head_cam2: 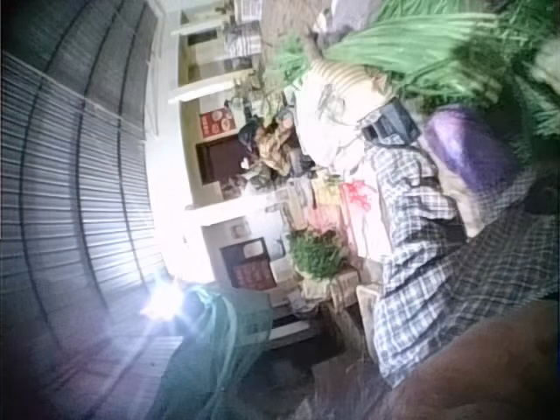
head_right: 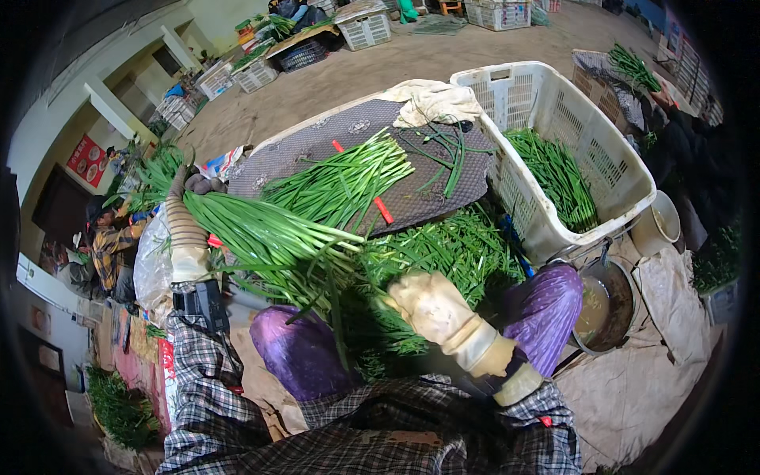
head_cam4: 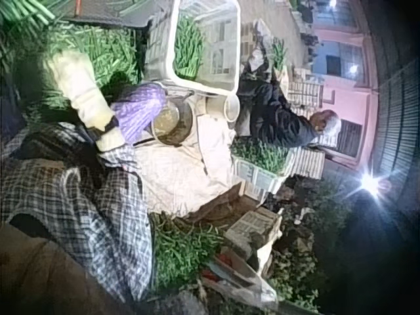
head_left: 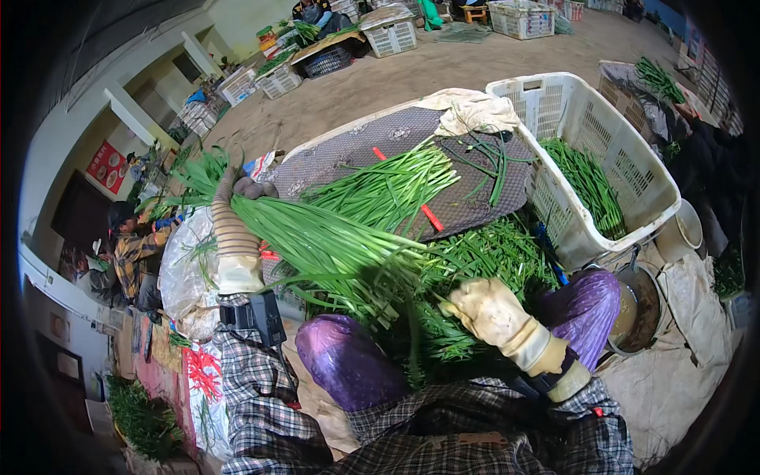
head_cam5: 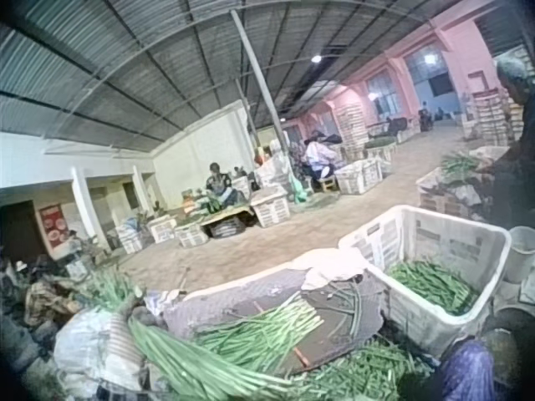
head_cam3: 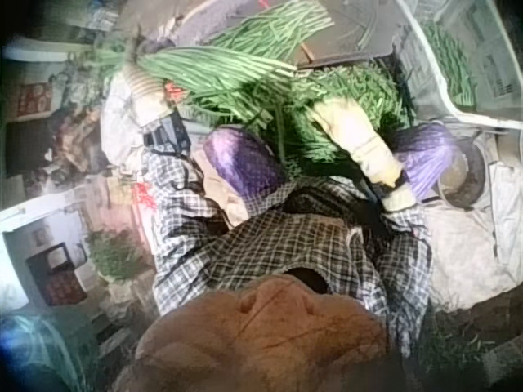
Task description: Sorting through green leaf vegetables and bundling them together with red ties.
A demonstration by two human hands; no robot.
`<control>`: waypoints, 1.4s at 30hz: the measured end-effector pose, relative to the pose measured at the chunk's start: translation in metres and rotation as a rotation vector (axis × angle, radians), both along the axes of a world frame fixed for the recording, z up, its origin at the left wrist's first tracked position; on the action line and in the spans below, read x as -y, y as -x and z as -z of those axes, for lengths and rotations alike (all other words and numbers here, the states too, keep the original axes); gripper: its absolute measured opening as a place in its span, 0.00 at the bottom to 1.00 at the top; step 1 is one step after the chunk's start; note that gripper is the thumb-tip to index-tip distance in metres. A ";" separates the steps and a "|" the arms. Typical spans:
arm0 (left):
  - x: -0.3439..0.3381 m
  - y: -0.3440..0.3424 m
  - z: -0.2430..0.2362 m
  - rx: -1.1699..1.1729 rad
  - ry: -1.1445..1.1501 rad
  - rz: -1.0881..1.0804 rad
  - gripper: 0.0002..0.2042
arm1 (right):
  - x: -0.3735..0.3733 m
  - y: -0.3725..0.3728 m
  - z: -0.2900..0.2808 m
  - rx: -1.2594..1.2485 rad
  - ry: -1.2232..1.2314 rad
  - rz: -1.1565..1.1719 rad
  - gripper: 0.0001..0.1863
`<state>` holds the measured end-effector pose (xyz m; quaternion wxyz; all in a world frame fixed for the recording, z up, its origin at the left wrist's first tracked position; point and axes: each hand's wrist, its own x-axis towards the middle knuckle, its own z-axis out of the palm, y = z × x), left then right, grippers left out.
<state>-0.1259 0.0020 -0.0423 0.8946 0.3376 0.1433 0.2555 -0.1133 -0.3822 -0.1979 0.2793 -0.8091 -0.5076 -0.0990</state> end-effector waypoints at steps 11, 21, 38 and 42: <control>0.006 -0.005 -0.015 0.014 0.040 0.056 0.21 | -0.047 -0.016 -0.069 -0.230 -0.528 -0.210 0.17; 0.006 0.010 -0.026 -0.002 0.005 -0.197 0.19 | 0.014 0.034 -0.063 -0.105 0.245 0.111 0.36; -0.017 0.014 0.012 0.324 0.032 0.186 0.07 | 0.009 0.001 -0.001 -0.618 -0.061 -0.031 0.32; 0.008 -0.005 0.001 0.282 0.086 0.066 0.08 | -0.027 -0.019 -0.045 -1.458 -0.723 -0.459 0.45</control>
